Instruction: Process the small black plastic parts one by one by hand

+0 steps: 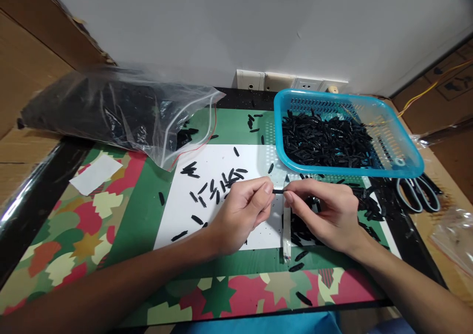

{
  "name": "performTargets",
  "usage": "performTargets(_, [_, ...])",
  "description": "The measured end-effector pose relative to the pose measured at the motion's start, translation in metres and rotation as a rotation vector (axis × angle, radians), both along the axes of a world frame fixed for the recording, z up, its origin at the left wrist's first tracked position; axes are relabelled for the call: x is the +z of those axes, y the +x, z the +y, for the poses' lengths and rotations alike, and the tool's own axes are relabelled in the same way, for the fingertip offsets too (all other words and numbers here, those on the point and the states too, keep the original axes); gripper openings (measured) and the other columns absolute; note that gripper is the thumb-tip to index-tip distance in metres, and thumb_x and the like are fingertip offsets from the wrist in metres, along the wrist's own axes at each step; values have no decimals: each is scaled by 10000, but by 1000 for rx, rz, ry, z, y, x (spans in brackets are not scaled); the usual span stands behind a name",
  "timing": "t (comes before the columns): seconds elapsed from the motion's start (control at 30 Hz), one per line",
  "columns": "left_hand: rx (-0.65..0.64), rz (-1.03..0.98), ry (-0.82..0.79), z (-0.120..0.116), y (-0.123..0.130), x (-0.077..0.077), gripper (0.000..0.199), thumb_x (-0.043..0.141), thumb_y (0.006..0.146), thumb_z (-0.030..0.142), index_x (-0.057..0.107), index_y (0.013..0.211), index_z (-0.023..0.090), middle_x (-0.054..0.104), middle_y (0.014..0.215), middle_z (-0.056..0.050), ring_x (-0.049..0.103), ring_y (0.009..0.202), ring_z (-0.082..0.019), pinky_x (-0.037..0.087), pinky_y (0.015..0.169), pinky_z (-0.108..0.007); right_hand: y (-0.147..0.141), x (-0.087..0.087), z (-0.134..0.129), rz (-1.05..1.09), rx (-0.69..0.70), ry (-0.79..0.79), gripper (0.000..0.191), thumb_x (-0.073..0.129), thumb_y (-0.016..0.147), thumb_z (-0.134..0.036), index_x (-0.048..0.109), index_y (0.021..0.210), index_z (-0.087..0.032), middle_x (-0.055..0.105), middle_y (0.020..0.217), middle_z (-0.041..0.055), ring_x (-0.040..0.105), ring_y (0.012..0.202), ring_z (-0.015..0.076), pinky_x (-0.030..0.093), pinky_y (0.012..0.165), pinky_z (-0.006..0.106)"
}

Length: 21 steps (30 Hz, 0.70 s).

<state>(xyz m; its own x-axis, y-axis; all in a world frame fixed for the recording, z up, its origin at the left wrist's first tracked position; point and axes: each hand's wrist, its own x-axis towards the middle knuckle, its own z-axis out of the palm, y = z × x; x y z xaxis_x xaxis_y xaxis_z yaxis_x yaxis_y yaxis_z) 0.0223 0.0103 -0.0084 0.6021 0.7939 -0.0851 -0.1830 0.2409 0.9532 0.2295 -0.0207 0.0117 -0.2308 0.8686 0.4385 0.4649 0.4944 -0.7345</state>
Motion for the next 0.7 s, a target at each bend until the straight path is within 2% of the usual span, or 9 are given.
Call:
performTargets(0.07, [17,5,-25,0,0,-1,495,576,1085,505,416,721,209,393,526,94,260,406,-29,232,389,-165,10,5,4,-84,118,-63,84,667,1030,-159,728,977,-181,736,763,-19,629,589,97,473,573,220])
performTargets(0.13, [33,0,-45,1,1,0,504,594,1073,517,412,714,214,393,520,95,262,397,-30,229,377,-168,23,12,9,-210,300,-157,80,681,1043,-211,733,985,-194,731,791,-20,637,627,105,466,597,228])
performTargets(0.2, [48,-11,-56,1,2,1,523,615,1060,527,393,700,219,380,512,98,262,393,-30,218,369,-171,33,18,13,-333,405,-209,75,668,1053,-219,742,1067,-213,753,985,17,710,831,145,512,726,249])
performTargets(0.3, [59,-7,-57,1,3,3,541,628,1051,535,379,688,220,360,509,100,257,397,-27,203,372,-175,39,22,13,-509,446,-251,164,633,1065,-187,741,1162,-262,710,1231,35,720,984,172,520,804,275])
performTargets(0.37, [60,2,-48,1,3,3,541,639,1045,535,388,688,215,360,512,99,256,399,-23,194,380,-178,37,22,11,-586,460,-249,222,601,1077,-167,731,1207,-293,686,1278,28,713,999,174,511,795,281])
performTargets(0.43, [65,3,-33,1,3,3,540,658,1035,528,395,688,210,361,514,99,254,400,-20,185,386,-182,32,22,9,-639,470,-231,238,579,1087,-167,716,1234,-295,676,1276,36,701,1001,185,501,769,291])
performTargets(0.6, [71,-20,-30,1,5,2,534,678,1030,504,390,689,210,350,526,101,250,402,-18,190,399,-193,24,23,5,-711,504,-172,240,536,1045,-56,675,1167,-208,687,1204,79,661,941,209,484,723,315])
performTargets(0.7, [81,-12,-15,1,5,2,526,668,1037,495,386,694,213,343,527,102,233,402,-20,186,398,-202,26,25,6,-634,531,-107,209,541,1032,-40,664,1104,-192,714,1117,83,652,926,225,504,733,337])
